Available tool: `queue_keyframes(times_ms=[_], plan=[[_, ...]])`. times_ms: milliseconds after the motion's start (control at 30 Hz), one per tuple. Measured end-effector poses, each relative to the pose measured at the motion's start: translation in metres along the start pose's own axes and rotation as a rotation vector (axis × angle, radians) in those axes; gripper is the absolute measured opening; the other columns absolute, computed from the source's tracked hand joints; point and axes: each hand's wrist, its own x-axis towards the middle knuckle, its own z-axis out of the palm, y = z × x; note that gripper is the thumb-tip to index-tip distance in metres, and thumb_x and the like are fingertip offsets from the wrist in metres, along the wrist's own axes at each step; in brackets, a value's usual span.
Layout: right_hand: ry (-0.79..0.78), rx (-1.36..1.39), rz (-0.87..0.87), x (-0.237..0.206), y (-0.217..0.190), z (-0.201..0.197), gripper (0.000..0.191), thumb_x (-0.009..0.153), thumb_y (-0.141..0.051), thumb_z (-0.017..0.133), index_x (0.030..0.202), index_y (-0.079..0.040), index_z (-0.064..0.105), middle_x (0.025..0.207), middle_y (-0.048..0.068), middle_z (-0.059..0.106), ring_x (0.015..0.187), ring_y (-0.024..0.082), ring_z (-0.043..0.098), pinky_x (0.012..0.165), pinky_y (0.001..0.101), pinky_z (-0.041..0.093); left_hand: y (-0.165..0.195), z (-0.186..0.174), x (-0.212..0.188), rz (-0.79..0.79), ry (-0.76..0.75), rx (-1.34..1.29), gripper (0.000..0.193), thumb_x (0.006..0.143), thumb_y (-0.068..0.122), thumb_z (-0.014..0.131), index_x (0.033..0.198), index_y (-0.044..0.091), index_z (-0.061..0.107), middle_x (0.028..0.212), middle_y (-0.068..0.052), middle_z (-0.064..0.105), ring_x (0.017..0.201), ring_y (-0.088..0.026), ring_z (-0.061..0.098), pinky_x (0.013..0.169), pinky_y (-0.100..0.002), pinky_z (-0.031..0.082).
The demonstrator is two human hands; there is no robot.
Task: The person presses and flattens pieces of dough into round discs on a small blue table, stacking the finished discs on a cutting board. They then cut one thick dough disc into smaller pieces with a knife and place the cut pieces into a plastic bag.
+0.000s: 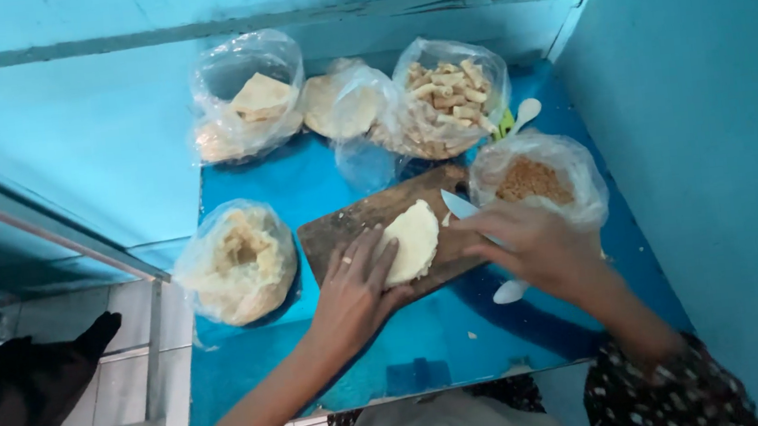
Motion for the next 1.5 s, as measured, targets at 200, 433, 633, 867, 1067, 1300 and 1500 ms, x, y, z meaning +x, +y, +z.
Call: queue_keyframes(times_ms=[200, 433, 633, 867, 1067, 1300, 1500], plan=[[0.075, -0.333, 0.568, -0.069, -0.018, -0.020, 0.036, 0.082, -0.028, 0.078, 0.115, -0.017, 0.071, 0.112, 0.006, 0.073, 0.098, 0.030, 0.071, 0.077, 0.0426, 0.056, -0.008, -0.007, 0.001, 0.192, 0.102, 0.059, 0.038, 0.085, 0.028, 0.078, 0.113, 0.003, 0.071, 0.129, -0.015, 0.064, 0.128, -0.032, 0.059, 0.109, -0.064, 0.040], [0.192, -0.267, 0.604, -0.099, 0.000, 0.014, 0.055, 0.077, -0.024, 0.080, 0.130, -0.015, 0.066, 0.119, 0.010, 0.070, 0.103, 0.031, 0.070, 0.083, 0.0398, 0.056, -0.015, -0.001, -0.001, 0.274, 0.128, 0.061, 0.031, 0.087, 0.020, 0.079, 0.110, 0.000, 0.072, 0.115, -0.013, 0.068, 0.118, -0.030, 0.064, 0.105, -0.057, 0.046], [0.207, -0.303, 0.563, -0.105, 0.011, 0.028, 0.053, 0.085, -0.017, 0.073, 0.137, -0.016, 0.065, 0.118, 0.013, 0.069, 0.108, 0.033, 0.068, 0.090, 0.0407, 0.055, -0.011, -0.006, 0.000, 0.259, 0.145, 0.008, 0.033, 0.084, 0.023, 0.081, 0.107, 0.001, 0.073, 0.111, -0.014, 0.069, 0.116, -0.031, 0.065, 0.107, -0.060, 0.045], [0.269, -0.115, 0.649, -0.125, 0.011, 0.043, 0.043, 0.100, -0.013, 0.058, 0.142, -0.010, 0.059, 0.114, 0.015, 0.069, 0.100, 0.028, 0.070, 0.083, 0.0384, 0.055, -0.016, -0.018, 0.003, 0.034, 0.242, -0.167, 0.015, 0.087, 0.011, 0.077, 0.099, 0.004, 0.071, 0.111, -0.012, 0.072, 0.113, -0.032, 0.069, 0.101, -0.055, 0.049], [0.224, -0.016, 0.708, -0.129, 0.002, 0.056, 0.056, 0.087, -0.012, 0.072, 0.142, -0.014, 0.061, 0.096, 0.012, 0.069, 0.077, 0.022, 0.071, 0.068, 0.0339, 0.055, -0.028, -0.019, 0.003, -0.266, 0.320, -0.292, 0.017, 0.087, 0.005, 0.074, 0.103, 0.002, 0.072, 0.108, -0.013, 0.070, 0.100, -0.036, 0.067, 0.083, -0.043, 0.054], [0.101, -0.057, 0.768, -0.097, -0.021, 0.068, 0.052, 0.092, -0.010, 0.069, 0.143, -0.018, 0.061, 0.094, 0.009, 0.071, 0.075, 0.021, 0.072, 0.067, 0.0364, 0.057, -0.037, -0.017, -0.005, -0.242, 0.217, -0.331, 0.014, 0.081, 0.002, 0.074, 0.095, 0.003, 0.070, 0.102, -0.012, 0.067, 0.098, -0.036, 0.064, 0.081, -0.045, 0.054], [0.165, -0.005, 0.517, -0.100, -0.042, 0.079, 0.054, 0.086, -0.012, 0.070, 0.138, -0.016, 0.061, 0.101, 0.010, 0.072, 0.081, 0.020, 0.075, 0.063, 0.0350, 0.059, -0.040, -0.016, -0.011, -0.235, 0.214, -0.314, 0.014, 0.079, 0.002, 0.075, 0.091, 0.003, 0.068, 0.100, -0.013, 0.065, 0.097, -0.036, 0.063, 0.081, -0.045, 0.052]])
